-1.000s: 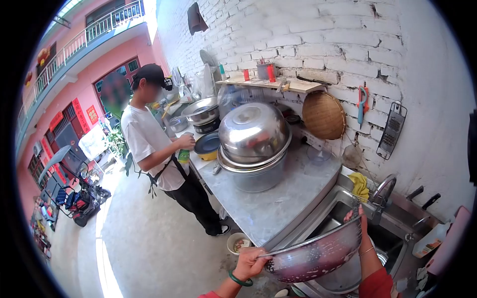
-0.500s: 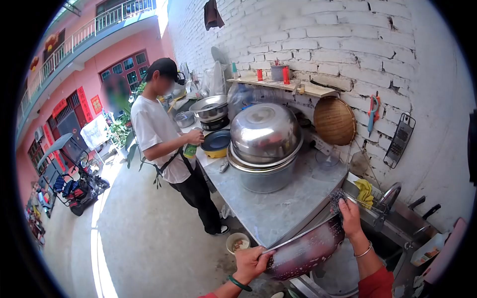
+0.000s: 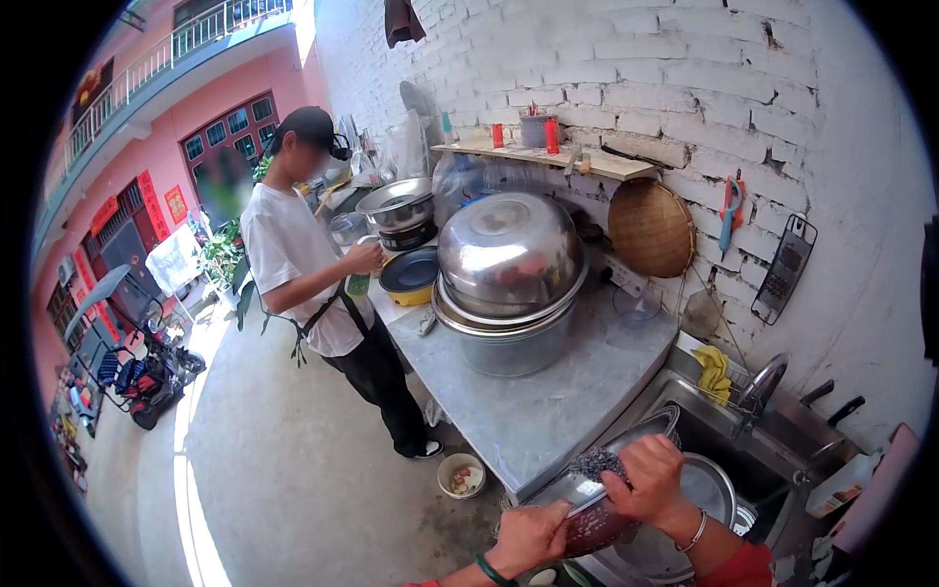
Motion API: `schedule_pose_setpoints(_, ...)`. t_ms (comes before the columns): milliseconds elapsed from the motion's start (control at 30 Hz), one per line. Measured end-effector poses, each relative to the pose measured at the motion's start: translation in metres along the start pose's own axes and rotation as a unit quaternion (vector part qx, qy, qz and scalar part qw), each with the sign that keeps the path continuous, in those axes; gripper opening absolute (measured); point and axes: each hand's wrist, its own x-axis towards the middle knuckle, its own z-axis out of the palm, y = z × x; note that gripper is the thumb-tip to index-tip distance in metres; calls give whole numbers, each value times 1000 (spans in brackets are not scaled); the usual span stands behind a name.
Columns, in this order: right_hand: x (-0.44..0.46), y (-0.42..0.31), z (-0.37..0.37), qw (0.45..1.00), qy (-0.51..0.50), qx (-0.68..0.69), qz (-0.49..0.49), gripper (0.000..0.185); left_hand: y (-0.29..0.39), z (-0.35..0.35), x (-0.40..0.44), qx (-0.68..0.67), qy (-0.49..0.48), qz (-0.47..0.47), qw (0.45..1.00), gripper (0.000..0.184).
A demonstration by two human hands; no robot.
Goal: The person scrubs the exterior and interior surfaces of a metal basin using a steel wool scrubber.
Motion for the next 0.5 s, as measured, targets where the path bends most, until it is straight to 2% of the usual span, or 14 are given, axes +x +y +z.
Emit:
schedule_pose_setpoints(33, -4, 21, -3, 999, 15, 17, 31, 28, -1, -1, -3, 25, -18, 9, 999, 11)
schedule_pose_setpoints(100, -21, 63, -4, 969, 34, 152, 193, 32, -2, 1, -10, 49, -34, 15, 998, 11)
schedule_pose_setpoints(133, -31, 81, 1, 969, 33, 153, 192, 32, -2, 3, -14, 23, -22, 6, 999, 9)
schedule_pose_setpoints(167, -43, 98, 8, 912, 42, 270, 305, 38, -3, 4, -19, -2, -9, -3, 1000, 9)
schedule_pose_setpoints(200, -57, 117, 18, 829, 50, 379, 409, 46, -7, 6, -25, -2, -7, -5, 1000, 9)
schedule_pose_setpoints(233, -74, 139, 34, 829, 50, 381, 407, 46, -12, 5, -32, 8, -19, -6, 1000, 7)
schedule_pose_setpoints(300, -115, 186, 81, 703, 69, 554, 440, 57, -18, -2, -37, 23, -31, -5, 999, 6)
schedule_pose_setpoints(333, -149, 210, 117, 703, 70, 556, 438, 57, -17, -8, -38, -12, -22, 16, 1000, 4)
schedule_pose_setpoints(367, -188, 233, 158, 593, 47, 681, 426, 58, -18, -12, -39, -47, -12, 36, 998, 2)
schedule_pose_setpoints(400, -190, 233, 172, 467, 19, 788, 402, 58, -23, -11, -44, -43, -9, 37, 998, 2)
schedule_pose_setpoints(433, -195, 235, 179, 467, 14, 789, 398, 58, -30, -6, -53, -36, 68, 58, 995, 2)
schedule_pose_setpoints(467, -192, 218, 177, 446, 29, 779, 440, 56, -32, -6, -55, -28, 144, 78, 986, 3)
schedule_pose_setpoints(500, -186, 200, 177, 421, 46, 767, 481, 56, -36, -9, -58, -26, 145, 76, 986, 3)
